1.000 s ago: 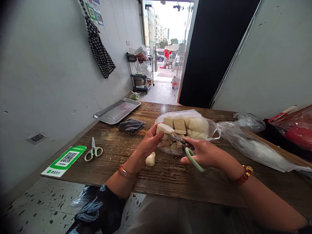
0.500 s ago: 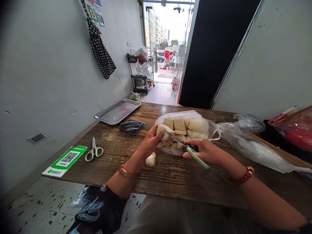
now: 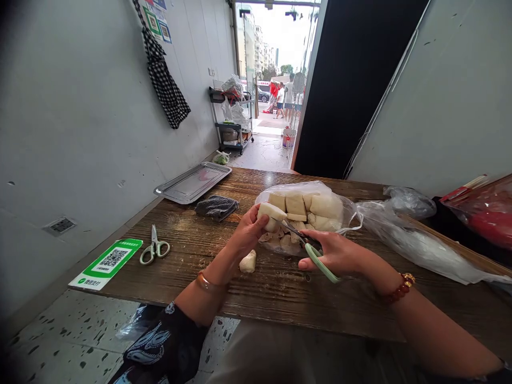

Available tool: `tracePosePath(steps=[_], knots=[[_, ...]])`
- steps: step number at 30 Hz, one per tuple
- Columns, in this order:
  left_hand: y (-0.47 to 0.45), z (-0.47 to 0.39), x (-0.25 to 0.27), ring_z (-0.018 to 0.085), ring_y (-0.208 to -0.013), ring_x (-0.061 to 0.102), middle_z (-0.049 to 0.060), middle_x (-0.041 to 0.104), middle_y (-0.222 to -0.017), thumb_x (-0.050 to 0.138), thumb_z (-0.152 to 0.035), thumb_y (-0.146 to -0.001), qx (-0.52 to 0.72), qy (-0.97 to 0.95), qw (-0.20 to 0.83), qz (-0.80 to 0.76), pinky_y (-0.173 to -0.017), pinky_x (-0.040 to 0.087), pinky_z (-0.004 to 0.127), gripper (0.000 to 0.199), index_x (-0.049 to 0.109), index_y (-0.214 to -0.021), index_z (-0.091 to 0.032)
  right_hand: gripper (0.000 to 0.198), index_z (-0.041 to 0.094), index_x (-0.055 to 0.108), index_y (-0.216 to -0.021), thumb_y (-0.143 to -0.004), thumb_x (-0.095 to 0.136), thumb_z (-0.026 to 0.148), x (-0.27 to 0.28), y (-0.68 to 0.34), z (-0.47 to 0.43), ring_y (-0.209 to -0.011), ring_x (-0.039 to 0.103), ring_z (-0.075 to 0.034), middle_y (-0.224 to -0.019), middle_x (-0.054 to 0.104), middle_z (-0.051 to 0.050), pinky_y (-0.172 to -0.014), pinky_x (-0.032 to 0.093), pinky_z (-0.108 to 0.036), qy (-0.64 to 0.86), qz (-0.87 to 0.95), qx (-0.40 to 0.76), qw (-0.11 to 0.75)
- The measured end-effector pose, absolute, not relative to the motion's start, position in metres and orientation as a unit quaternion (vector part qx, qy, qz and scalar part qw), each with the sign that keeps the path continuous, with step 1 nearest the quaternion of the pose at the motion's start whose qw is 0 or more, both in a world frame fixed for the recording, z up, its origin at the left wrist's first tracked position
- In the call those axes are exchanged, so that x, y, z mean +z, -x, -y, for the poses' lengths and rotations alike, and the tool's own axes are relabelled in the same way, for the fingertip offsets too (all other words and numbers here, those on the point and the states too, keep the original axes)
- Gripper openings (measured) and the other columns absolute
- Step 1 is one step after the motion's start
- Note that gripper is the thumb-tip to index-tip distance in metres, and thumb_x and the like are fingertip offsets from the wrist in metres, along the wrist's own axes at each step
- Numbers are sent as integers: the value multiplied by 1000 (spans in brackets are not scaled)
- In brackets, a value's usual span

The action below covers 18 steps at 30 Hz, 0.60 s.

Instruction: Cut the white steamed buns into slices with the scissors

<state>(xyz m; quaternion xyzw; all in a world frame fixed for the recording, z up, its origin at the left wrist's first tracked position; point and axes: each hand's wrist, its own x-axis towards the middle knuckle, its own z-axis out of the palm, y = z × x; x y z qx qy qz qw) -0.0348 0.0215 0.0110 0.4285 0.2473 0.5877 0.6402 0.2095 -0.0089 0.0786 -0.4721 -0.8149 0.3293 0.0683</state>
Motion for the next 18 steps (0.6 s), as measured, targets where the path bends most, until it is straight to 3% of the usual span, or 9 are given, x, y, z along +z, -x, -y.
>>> tracePosePath(steps=[6, 13, 18], knots=[[36, -25, 6, 18, -89, 62, 8, 67, -106, 84, -46, -67, 589, -465, 604, -270, -75, 49, 25, 69, 59, -123, -15, 84, 15, 56, -141, -73, 70, 63, 82, -208, 9, -92, 66, -31, -105, 74, -9, -81, 52, -40, 464, 814, 343, 67], [35, -26, 5, 16, -85, 61, 7, 66, -104, 84, -44, -68, 588, -461, 607, -270, -73, 50, 25, 67, 57, -122, -15, 83, 13, 57, -139, -75, 68, 64, 84, -204, 10, -89, 65, -29, -100, 74, -10, -80, 50, -39, 462, 814, 347, 55], [35, -23, 8, 16, -83, 62, 6, 66, -105, 83, -46, -69, 591, -441, 621, -266, -69, 52, 25, 64, 58, -119, -16, 68, 14, 71, -121, -75, 67, 65, 88, -201, 12, -79, 61, -25, -86, 71, -5, -72, 48, -35, 473, 805, 348, 84]])
